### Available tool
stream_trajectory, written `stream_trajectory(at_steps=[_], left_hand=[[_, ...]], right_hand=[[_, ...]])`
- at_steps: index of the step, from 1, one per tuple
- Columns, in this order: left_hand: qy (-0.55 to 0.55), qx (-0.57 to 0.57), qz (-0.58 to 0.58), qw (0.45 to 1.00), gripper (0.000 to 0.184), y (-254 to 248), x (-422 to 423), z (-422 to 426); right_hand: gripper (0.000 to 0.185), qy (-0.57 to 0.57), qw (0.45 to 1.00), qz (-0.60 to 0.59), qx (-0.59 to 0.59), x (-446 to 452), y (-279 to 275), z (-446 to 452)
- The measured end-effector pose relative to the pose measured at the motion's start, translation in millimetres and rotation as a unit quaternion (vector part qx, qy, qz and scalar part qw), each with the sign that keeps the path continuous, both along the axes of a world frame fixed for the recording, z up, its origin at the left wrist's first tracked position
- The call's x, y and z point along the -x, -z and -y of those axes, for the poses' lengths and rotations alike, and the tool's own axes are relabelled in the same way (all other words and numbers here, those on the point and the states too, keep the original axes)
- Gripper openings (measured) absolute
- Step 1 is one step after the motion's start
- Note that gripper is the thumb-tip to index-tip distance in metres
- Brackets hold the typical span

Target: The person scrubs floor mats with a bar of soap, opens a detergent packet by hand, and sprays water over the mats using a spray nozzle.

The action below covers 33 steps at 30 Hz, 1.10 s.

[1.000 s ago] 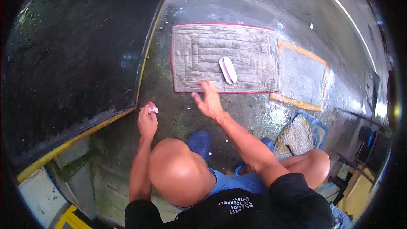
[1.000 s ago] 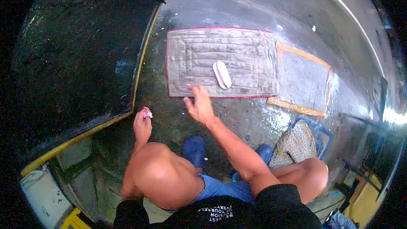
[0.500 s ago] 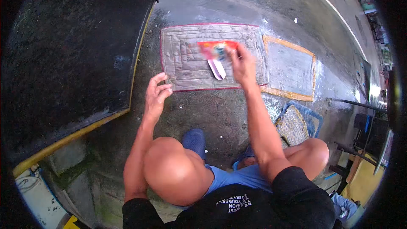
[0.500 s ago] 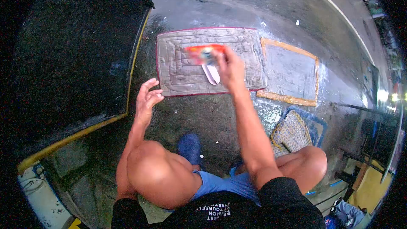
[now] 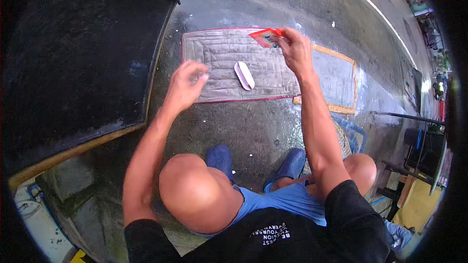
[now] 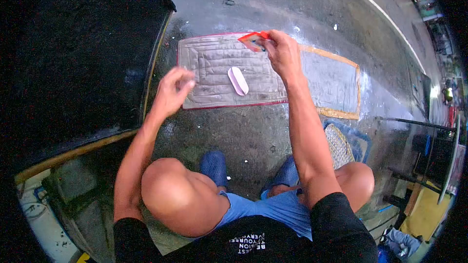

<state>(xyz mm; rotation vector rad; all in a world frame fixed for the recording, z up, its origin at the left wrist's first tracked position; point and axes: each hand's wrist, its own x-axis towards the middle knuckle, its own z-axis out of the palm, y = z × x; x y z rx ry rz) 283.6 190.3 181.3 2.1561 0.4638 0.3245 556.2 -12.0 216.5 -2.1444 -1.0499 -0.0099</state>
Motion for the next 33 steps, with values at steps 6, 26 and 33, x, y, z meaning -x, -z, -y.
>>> stream_trajectory(at_steps=[6, 26, 33], left_hand=[[0.046, -0.079, 0.132, 0.987, 0.031, -41.4, -125.7, 2.1], [0.096, 0.203, 0.041, 0.974, 0.019, -79.8, -177.2, 8.6], [0.032, 0.282, 0.105, 0.953, 0.010, -103.8, -208.7, 2.4]], right_hand=[[0.030, -0.080, 0.992, -0.100, -0.012, 15.7, -42.9, -10.8], [0.013, -0.027, 0.989, -0.134, -0.063, -3.4, -57.0, -31.7], [0.010, -0.036, 0.987, 0.012, -0.155, -27.8, -79.3, -54.7]])
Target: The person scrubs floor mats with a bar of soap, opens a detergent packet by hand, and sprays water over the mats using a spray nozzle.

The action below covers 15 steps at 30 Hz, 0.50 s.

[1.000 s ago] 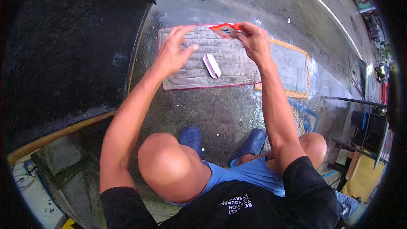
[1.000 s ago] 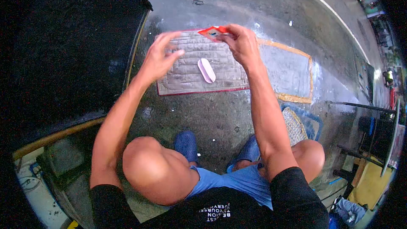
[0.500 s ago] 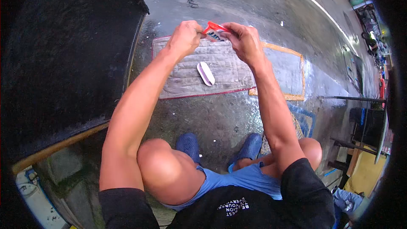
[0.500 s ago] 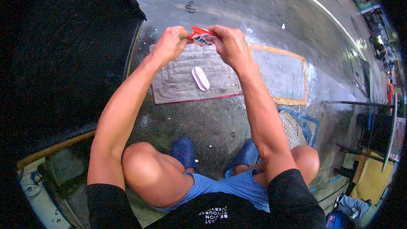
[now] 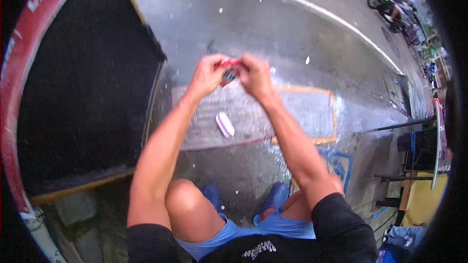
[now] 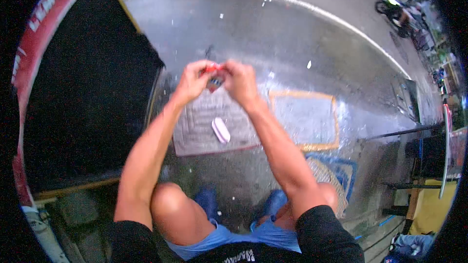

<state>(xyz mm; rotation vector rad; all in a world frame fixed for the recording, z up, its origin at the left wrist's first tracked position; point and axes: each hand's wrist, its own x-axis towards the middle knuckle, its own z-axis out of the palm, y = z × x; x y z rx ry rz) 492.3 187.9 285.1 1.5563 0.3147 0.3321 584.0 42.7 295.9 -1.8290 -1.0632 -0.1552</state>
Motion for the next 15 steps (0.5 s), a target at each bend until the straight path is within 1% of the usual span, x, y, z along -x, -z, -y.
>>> stream_trajectory(at_steps=[1, 2, 3, 4, 5, 6, 7, 8, 9, 10, 11, 12, 13, 14, 15], left_hand=[[-0.041, -0.145, 0.063, 0.987, 0.016, 3.7, -5.6, -4.6], [-0.085, -0.284, 0.126, 0.947, 0.022, -4.2, -10.7, -6.7], [-0.199, -0.359, 0.085, 0.908, 0.036, -42.3, -5.8, 8.3], [-0.312, -0.420, 0.039, 0.851, 0.051, -78.3, 6.4, 30.9], [-0.360, -0.379, 0.002, 0.852, 0.060, -97.7, 12.9, 46.3], [-0.406, -0.336, -0.036, 0.849, 0.069, -109.9, 21.9, 59.0], [-0.384, -0.232, -0.099, 0.888, 0.067, -132.3, 33.8, 75.8], [-0.360, -0.122, -0.158, 0.911, 0.065, -153.1, 43.4, 88.9], [-0.324, 0.132, -0.112, 0.930, 0.053, -159.4, 50.7, 95.2], [-0.227, 0.269, -0.070, 0.933, 0.037, -177.1, 66.9, 97.4], [-0.288, 0.256, -0.073, 0.920, 0.023, -181.2, 77.2, 107.9], [-0.330, 0.253, -0.056, 0.908, 0.022, -236.7, 94.4, 120.2], [-0.343, 0.208, -0.104, 0.910, 0.021, -257.4, 115.2, 120.4], [-0.365, 0.135, -0.088, 0.917, 0.022, -271.4, 134.7, 120.1], [-0.353, 0.070, -0.130, 0.924, 0.021, -311.8, 158.9, 122.2]], right_hand=[[0.013, 0.009, 0.999, -0.040, 0.006, 1.3, -11.8, 0.3], [0.012, 0.006, 0.988, -0.149, -0.033, 5.2, -26.5, 0.5], [0.012, 0.024, 0.974, -0.222, -0.046, 7.0, -38.6, 2.4], [0.012, 0.037, 0.953, -0.293, -0.069, 12.8, -55.6, 4.9], [0.014, -0.005, 0.892, -0.414, -0.179, 7.5, -38.3, -1.2], [0.016, -0.023, 0.862, -0.461, -0.210, 23.8, -64.9, 4.4], [0.017, -0.021, 0.869, -0.451, -0.201, 36.9, -78.7, 11.3], [0.018, -0.015, 0.835, -0.509, -0.208, 53.7, -89.9, 12.2], [0.017, -0.024, 0.816, -0.544, -0.195, 75.4, -124.5, 16.1], [0.018, -0.012, 0.828, -0.532, -0.176, 94.3, -132.7, 17.8], [0.016, 0.021, 0.822, -0.562, -0.093, 114.8, -179.1, 24.4], [0.014, 0.035, 0.813, -0.559, -0.159, 136.1, -179.2, 19.7], [0.013, 0.009, 0.820, -0.555, -0.136, 154.2, -218.1, 28.7], [0.014, -0.009, 0.841, -0.536, -0.075, 171.5, -244.4, 37.0], [0.015, -0.028, 0.859, -0.511, -0.014, 187.0, -268.1, 44.6]])
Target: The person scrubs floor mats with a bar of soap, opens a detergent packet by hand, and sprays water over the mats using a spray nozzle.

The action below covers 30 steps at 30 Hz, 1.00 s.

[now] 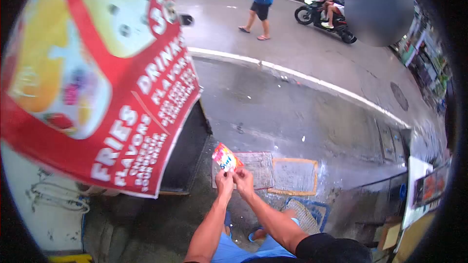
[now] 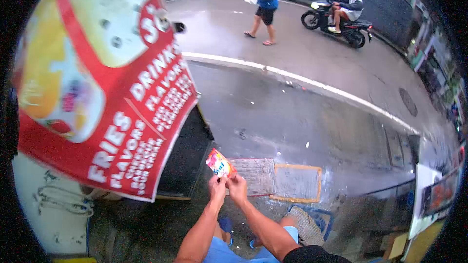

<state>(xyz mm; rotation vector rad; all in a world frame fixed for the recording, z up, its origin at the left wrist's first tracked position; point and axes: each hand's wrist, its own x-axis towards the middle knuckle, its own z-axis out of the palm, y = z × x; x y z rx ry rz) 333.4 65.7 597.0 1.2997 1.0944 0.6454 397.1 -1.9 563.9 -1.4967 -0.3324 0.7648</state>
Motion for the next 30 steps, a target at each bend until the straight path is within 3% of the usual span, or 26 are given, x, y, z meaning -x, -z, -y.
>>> stream_trajectory(at_steps=[1, 4, 7, 9, 10, 13, 16, 17, 20, 21, 24, 26, 27, 28, 30], left_hand=[[0.022, -0.045, -0.059, 0.997, 0.020, -43.5, 22.7, -0.9], [0.067, -0.195, -0.119, 0.971, 0.019, -103.4, 93.1, 1.5], [0.101, -0.282, -0.154, 0.941, 0.015, -164.7, 153.1, 19.3], [0.102, -0.269, -0.191, 0.939, 0.013, -182.7, 184.1, 38.5], [0.088, -0.262, -0.186, 0.943, 0.012, -191.4, 200.6, 53.7], [-0.004, -0.254, -0.173, 0.952, 0.012, -225.1, 246.1, 65.9], [-0.104, -0.237, -0.180, 0.949, 0.013, -212.3, 287.6, 73.9], [-0.141, -0.193, -0.184, 0.953, 0.013, -198.0, 302.4, 78.5], [-0.208, -0.077, -0.203, 0.954, 0.015, -234.3, 354.2, 72.7], [-0.249, -0.090, -0.153, 0.952, 0.015, -238.7, 371.8, 70.4], [-0.281, -0.110, -0.225, 0.927, 0.016, -215.3, 439.3, 54.6], [-0.289, -0.123, -0.239, 0.919, 0.016, -205.2, 491.7, 35.9], [-0.292, -0.104, -0.193, 0.931, 0.017, -208.3, 520.6, 24.8], [-0.292, -0.085, -0.147, 0.941, 0.018, -211.8, 551.1, 14.3], [-0.272, -0.096, -0.095, 0.953, 0.021, -214.5, 618.3, -12.5]], right_hand=[[0.016, -0.049, 0.997, 0.036, 0.040, 9.8, -30.6, 1.5], [0.018, -0.086, 0.995, 0.044, -0.021, 50.1, -120.2, 17.0], [0.018, -0.208, 0.973, -0.100, -0.023, 66.0, -221.2, 29.1], [0.018, -0.339, 0.940, 0.025, -0.030, 73.2, -219.2, 32.0], [0.017, -0.371, 0.928, 0.033, -0.010, 85.4, -215.1, 37.2], [0.013, -0.437, 0.893, 0.101, 0.025, 132.0, -231.9, 16.4], [0.010, -0.462, 0.847, 0.256, 0.061, 186.1, -249.9, 8.6], [0.011, -0.463, 0.838, 0.289, 0.003, 207.7, -253.7, 3.9], [0.016, -0.451, 0.801, 0.374, -0.126, 274.0, -255.8, -12.2], [0.016, -0.461, 0.783, 0.393, -0.140, 294.6, -259.3, -18.1], [0.015, -0.486, 0.728, 0.447, -0.185, 360.0, -268.5, -44.5], [0.013, -0.548, 0.783, 0.276, -0.102, 408.4, -272.1, -72.2], [0.012, -0.568, 0.800, 0.185, -0.057, 437.0, -272.7, -89.0], [0.012, -0.603, 0.797, 0.027, -0.012, 461.6, -262.5, -114.3], [0.013, -0.616, 0.784, -0.075, -0.002, 517.1, -256.7, -147.2]])
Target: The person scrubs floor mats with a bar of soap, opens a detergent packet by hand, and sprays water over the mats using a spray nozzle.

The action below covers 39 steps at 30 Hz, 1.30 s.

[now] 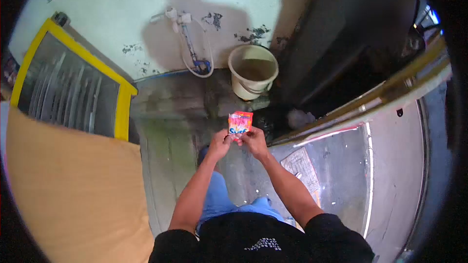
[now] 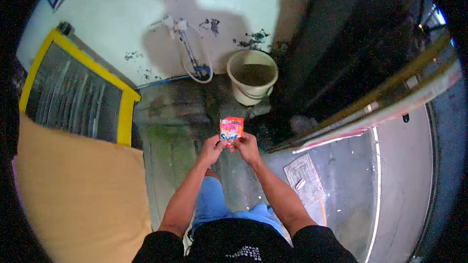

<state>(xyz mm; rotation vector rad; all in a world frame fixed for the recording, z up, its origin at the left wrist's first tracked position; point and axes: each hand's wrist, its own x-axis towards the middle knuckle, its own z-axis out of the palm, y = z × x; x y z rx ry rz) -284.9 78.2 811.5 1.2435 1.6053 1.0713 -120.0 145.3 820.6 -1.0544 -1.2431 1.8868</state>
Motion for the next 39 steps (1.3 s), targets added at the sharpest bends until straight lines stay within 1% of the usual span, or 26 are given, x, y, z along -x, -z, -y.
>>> stream_trajectory(at_steps=[1, 2, 3, 5, 6, 9, 10, 12, 13, 14, 17, 18, 19, 21, 23, 25, 26, 27, 28, 30, 31, 33, 34, 36, 37, 39], left_hand=[[-0.001, -0.016, 0.028, 0.999, 0.021, 2.2, 29.5, -10.0], [-0.005, -0.032, 0.057, 0.998, 0.022, 2.4, 53.4, -17.8], [-0.011, -0.050, 0.083, 0.995, 0.023, 2.7, 80.8, -30.5], [-0.024, -0.033, 0.083, 0.996, 0.023, 23.1, 137.8, -49.5], [-0.033, -0.021, 0.082, 0.996, 0.023, 29.9, 161.8, -57.7], [-0.147, 0.100, 0.213, 0.961, 0.021, 2.7, 213.6, -80.3], [-0.121, 0.125, 0.299, 0.938, 0.029, 2.3, 237.2, -92.2], [-0.143, 0.055, 0.320, 0.935, 0.026, -4.4, 263.7, -109.4], [-0.155, 0.020, 0.328, 0.932, 0.026, -12.0, 275.9, -114.4], [-0.184, 0.012, 0.336, 0.924, 0.027, -19.9, 287.8, -117.3], [-0.261, -0.023, 0.352, 0.899, 0.033, -47.8, 323.3, -135.7], [-0.305, -0.023, 0.350, 0.886, 0.032, 11.7, 349.9, -139.0], [-0.304, -0.018, 0.313, 0.900, 0.032, 24.1, 371.4, -140.4], [-0.298, -0.007, 0.241, 0.924, 0.032, 37.4, 398.1, -145.5], [-0.288, 0.021, 0.268, 0.919, 0.032, 15.8, 408.0, -151.1], [-0.264, 0.017, 0.204, 0.943, 0.033, 34.0, 423.2, -152.5], [-0.248, 0.029, 0.181, 0.951, 0.032, 35.2, 424.3, -156.1], [-0.230, 0.049, 0.155, 0.960, 0.031, 23.7, 422.3, -160.9], [-0.205, 0.089, 0.137, 0.965, 0.031, 1.0, 418.4, -167.0], [-0.184, 0.112, 0.104, 0.971, 0.029, -53.8, 410.2, -178.9], [-0.200, 0.066, 0.092, 0.973, 0.028, -78.2, 402.1, -186.2], [-0.230, -0.025, 0.063, 0.971, 0.028, -120.5, 391.3, -199.8], [-0.215, -0.009, 0.039, 0.976, 0.028, -137.7, 396.3, -205.1], [-0.185, 0.023, -0.007, 0.982, 0.029, -162.4, 410.1, -215.7], [-0.170, -0.027, -0.026, 0.985, 0.027, -167.6, 410.8, -224.3], [-0.138, -0.131, -0.061, 0.980, 0.027, -177.1, 409.4, -244.6]], right_hand=[[0.013, -0.007, 0.999, -0.035, 0.037, 27.0, 1.2, -13.5], [0.016, -0.024, 0.993, -0.053, 0.101, 50.3, 7.9, -25.2], [0.016, -0.026, 0.992, -0.045, 0.113, 76.3, 12.5, -38.4], [0.016, -0.034, 0.989, -0.032, 0.142, 133.8, 18.2, -58.5], [0.017, -0.026, 0.992, -0.001, 0.122, 162.4, 2.7, -66.9], [0.018, -0.054, 0.996, 0.065, -0.009, 236.9, -7.1, -88.9], [0.020, -0.066, 0.983, 0.149, -0.082, 256.4, -18.2, -96.3], [0.020, -0.033, 0.957, 0.216, -0.191, 296.1, -28.8, -107.4], [0.021, -0.017, 0.938, 0.246, -0.245, 312.7, -36.8, -112.8], [0.030, -0.100, 0.896, 0.317, -0.294, 322.4, -46.2, -125.7], [0.039, -0.074, 0.857, 0.256, -0.442, 362.3, -89.2, -169.6], [0.044, -0.065, 0.848, 0.243, -0.467, 377.6, -113.8, -189.7], [0.048, -0.055, 0.837, 0.232, -0.492, 393.8, -139.3, -212.8], [0.045, -0.045, 0.788, 0.234, -0.567, 438.4, -172.0, -255.8], [0.044, -0.061, 0.695, 0.265, -0.666, 485.5, -194.3, -296.6], [0.035, -0.048, 0.611, 0.412, -0.674, 526.1, -190.1, -324.6], [0.033, -0.100, 0.599, 0.471, -0.641, 540.4, -187.2, -335.6], [0.030, -0.151, 0.582, 0.525, -0.602, 552.0, -184.5, -346.3], [0.028, -0.201, 0.563, 0.577, -0.557, 558.3, -181.8, -355.1], [0.024, -0.225, 0.556, 0.571, -0.560, 562.5, -176.9, -370.5], [0.023, -0.239, 0.553, 0.568, -0.561, 562.3, -176.8, -376.9], [0.026, -0.203, 0.608, 0.506, -0.577, 559.0, -185.3, -394.0], [0.028, -0.186, 0.634, 0.474, -0.583, 554.4, -192.6, -399.7], [0.031, -0.102, 0.711, 0.396, -0.572, 532.3, -224.9, -405.4], [0.033, -0.056, 0.744, 0.355, -0.563, 515.0, -243.6, -408.5], [0.040, 0.041, 0.758, 0.337, -0.557, 474.4, -274.3, -410.7]])
